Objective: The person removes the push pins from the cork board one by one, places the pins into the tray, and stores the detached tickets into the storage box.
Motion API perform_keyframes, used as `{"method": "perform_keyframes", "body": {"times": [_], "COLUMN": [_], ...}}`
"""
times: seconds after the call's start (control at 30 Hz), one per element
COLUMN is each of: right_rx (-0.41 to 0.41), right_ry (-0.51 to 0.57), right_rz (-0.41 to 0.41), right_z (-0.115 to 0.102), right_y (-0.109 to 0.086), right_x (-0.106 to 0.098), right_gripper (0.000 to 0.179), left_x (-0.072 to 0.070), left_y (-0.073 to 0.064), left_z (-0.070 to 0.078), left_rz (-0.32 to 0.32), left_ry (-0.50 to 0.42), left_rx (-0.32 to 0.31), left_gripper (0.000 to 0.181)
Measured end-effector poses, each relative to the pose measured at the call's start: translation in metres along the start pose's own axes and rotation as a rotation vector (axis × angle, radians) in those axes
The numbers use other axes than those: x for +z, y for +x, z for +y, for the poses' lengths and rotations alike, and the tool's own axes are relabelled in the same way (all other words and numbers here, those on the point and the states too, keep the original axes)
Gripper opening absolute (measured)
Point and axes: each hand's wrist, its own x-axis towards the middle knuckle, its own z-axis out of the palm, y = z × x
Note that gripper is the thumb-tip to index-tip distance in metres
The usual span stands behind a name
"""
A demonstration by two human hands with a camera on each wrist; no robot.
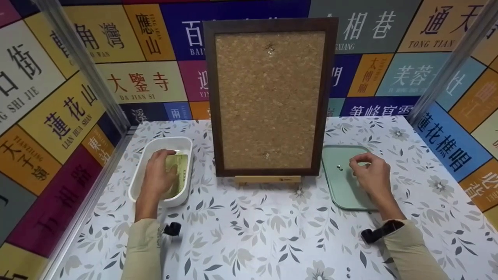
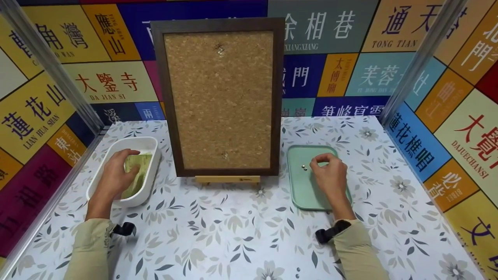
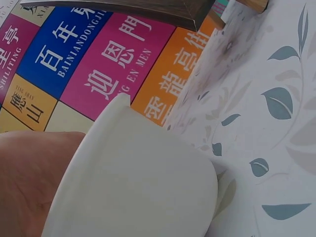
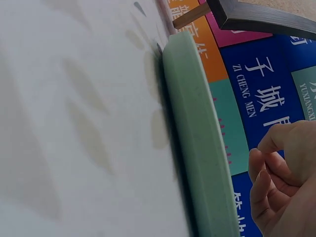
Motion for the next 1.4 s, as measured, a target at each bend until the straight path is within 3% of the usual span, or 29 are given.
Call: {"method": "perform_keyframes", "body": {"times": [0.27, 0.53, 0.83, 1.4], "right_rx": [0.012, -0.054, -0.185, -0.111], "right_ry": [-0.098, -0.183, -0.205, -0.231], "right_rz": [-0.077, -0.164, -0.160, -0.230], "right_z": [0.003, 0.004, 0.008, 0.004], "right_y": [0.000, 0.000, -0.001, -0.003], "right_x": [-0.003, 0.000, 0.004, 0.001], "right_gripper": [0.018, 0.013, 0.009, 0.008], "left_x": [-0.002, 0.000, 0.006, 0.005], "left_y": [0.000, 0.000, -0.002, -0.001], "left_z": [0.001, 0.002, 0.009, 0.016], "left_rz": [-0.024, -0.043, -0.046, -0.142], "left_ry": [-0.009, 0.002, -0.012, -0.032], "left_rx": [-0.017, -0.006, 0.045, 0.017], "left_gripper": [0.042, 0.039, 0.038, 0.035]}}
